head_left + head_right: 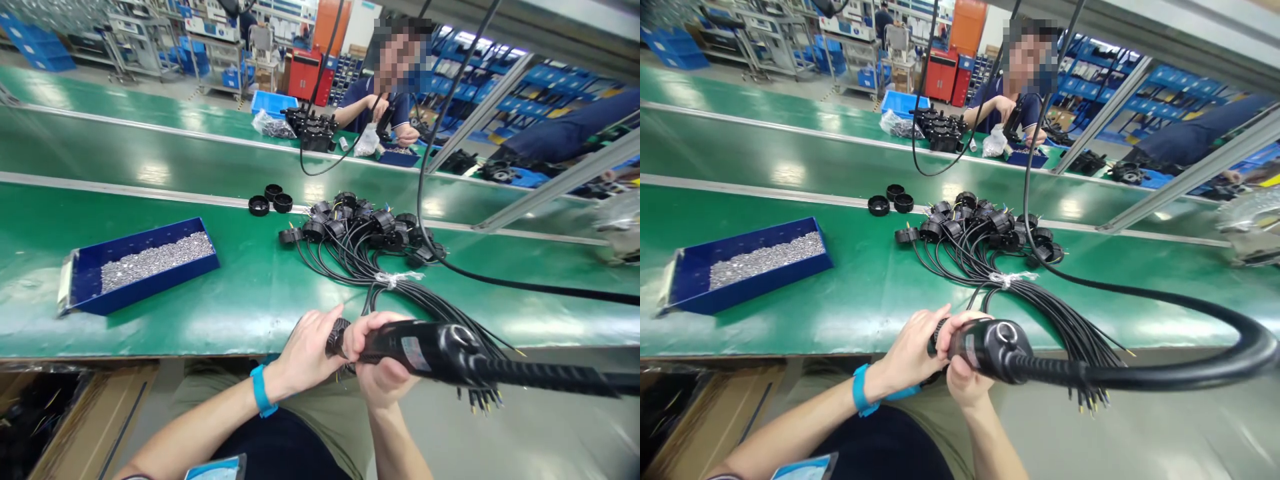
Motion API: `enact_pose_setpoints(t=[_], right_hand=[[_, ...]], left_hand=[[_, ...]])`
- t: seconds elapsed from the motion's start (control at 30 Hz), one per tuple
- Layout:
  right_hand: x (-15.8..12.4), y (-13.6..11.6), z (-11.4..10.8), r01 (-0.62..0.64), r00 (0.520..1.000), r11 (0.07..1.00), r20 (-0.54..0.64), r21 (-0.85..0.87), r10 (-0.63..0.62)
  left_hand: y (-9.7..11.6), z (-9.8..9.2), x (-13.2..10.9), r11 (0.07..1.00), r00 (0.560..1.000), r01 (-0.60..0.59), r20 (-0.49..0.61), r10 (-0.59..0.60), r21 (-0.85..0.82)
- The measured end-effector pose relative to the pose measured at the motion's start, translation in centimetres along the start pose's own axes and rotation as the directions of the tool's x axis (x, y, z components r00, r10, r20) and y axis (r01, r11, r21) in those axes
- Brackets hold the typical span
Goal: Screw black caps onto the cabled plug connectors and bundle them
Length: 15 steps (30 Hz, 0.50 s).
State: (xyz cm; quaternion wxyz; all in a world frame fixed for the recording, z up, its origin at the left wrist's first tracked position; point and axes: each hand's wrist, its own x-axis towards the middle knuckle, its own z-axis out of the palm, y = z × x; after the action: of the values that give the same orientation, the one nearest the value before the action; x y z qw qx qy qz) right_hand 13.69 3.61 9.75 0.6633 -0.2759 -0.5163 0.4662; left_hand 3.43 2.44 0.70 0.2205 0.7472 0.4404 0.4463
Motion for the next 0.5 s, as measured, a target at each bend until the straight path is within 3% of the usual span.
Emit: enact_pose_setpoints(t=[0.17, 0.33, 0.5], right_hand=[[-1.0, 0.7, -0.3, -0.051, 0.998, 0.999, 0.029, -0.009, 0.051], [-1.0, 1.0, 0.0, 0.018, 1.0, 1.0, -0.012, 0.021, -0.018], [-0.6, -3.1, -1.3, 0.134, 0.971, 0.988, -0.209, 0.079, -0.115]], left_hand=[[-0.2, 0.2, 0.0, 1.0, 1.0, 0.013, 0.017, -0.012, -0.025], [-0.3, 0.2, 0.0, 1.0, 0.999, 0.014, 0.035, -0.014, -0.004], [-0.2, -0.1, -0.1, 0.996, 0.998, 0.036, 0.044, -0.04, 0.077]])
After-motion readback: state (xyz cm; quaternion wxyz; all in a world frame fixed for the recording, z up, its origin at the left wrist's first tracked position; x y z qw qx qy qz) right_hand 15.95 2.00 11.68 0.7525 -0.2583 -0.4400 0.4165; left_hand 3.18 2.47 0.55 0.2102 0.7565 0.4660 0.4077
